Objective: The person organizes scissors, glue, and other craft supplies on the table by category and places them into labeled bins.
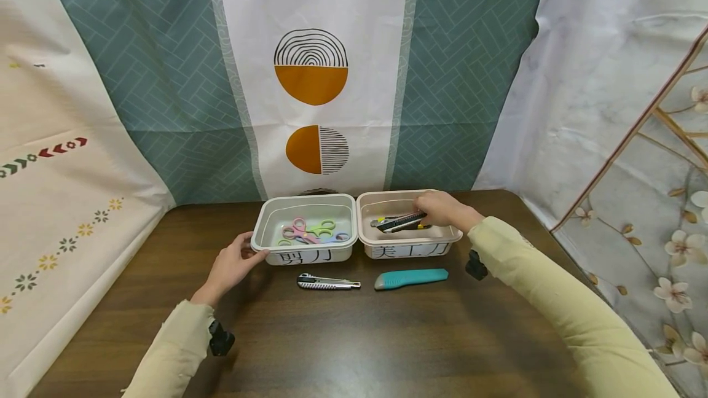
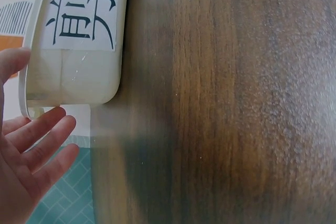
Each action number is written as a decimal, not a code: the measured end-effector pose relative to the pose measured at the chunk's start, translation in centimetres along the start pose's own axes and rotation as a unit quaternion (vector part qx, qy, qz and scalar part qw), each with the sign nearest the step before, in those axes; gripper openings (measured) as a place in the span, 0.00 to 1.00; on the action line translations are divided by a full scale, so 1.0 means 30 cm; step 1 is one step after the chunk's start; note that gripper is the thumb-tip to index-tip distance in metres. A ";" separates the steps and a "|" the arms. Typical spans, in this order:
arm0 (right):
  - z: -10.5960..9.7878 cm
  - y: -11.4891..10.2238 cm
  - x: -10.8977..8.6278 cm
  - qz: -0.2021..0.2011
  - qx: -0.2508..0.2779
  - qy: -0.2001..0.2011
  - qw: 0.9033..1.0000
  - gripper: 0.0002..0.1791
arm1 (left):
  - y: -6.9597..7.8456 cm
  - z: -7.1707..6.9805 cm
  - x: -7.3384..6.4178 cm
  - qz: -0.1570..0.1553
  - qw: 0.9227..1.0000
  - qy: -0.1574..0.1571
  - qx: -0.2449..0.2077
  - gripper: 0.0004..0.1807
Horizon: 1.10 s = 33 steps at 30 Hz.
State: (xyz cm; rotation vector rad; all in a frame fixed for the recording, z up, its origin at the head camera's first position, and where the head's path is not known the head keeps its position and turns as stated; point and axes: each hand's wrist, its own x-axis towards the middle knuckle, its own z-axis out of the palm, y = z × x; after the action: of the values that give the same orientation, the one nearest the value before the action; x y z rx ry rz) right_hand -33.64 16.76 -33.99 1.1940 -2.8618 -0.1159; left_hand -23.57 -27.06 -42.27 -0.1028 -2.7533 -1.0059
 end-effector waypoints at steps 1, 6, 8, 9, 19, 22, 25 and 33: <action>0.006 0.002 0.005 0.002 0.000 -0.003 1.000 0.09 | 0.001 0.000 0.000 0.000 1.000 0.000 0.000 0.35; 0.032 0.011 0.027 0.006 -0.012 -0.011 1.000 0.09 | 0.004 -0.002 0.000 0.002 1.000 0.001 -0.001 0.34; 0.038 0.011 0.034 0.007 -0.011 -0.013 1.000 0.08 | 0.004 -0.001 0.000 0.000 1.000 0.000 -0.001 0.34; 0.040 0.010 0.037 0.006 -0.009 -0.013 1.000 0.07 | 0.003 -0.001 0.000 -0.001 1.000 0.000 -0.001 0.34; 0.067 0.021 0.047 0.007 0.010 -0.010 1.000 0.08 | 0.002 0.004 0.001 0.001 1.000 0.004 -0.003 0.34; 0.075 0.031 0.047 0.004 0.012 -0.005 1.000 0.06 | 0.001 0.004 0.001 0.002 1.000 0.005 -0.004 0.34; 0.079 0.036 0.046 0.000 0.014 -0.002 1.000 0.05 | 0.000 0.004 0.001 0.001 1.000 0.004 -0.003 0.34; 0.101 0.047 0.039 -0.007 0.017 0.009 1.000 0.07 | -0.003 0.003 0.001 0.001 1.000 0.003 -0.002 0.34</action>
State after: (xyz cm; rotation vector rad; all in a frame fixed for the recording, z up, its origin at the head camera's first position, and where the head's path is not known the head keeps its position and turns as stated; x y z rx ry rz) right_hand -35.67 17.08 -36.88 1.2147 -2.8525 -0.0576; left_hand -23.64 -27.06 -42.39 -0.1029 -2.7461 -1.0105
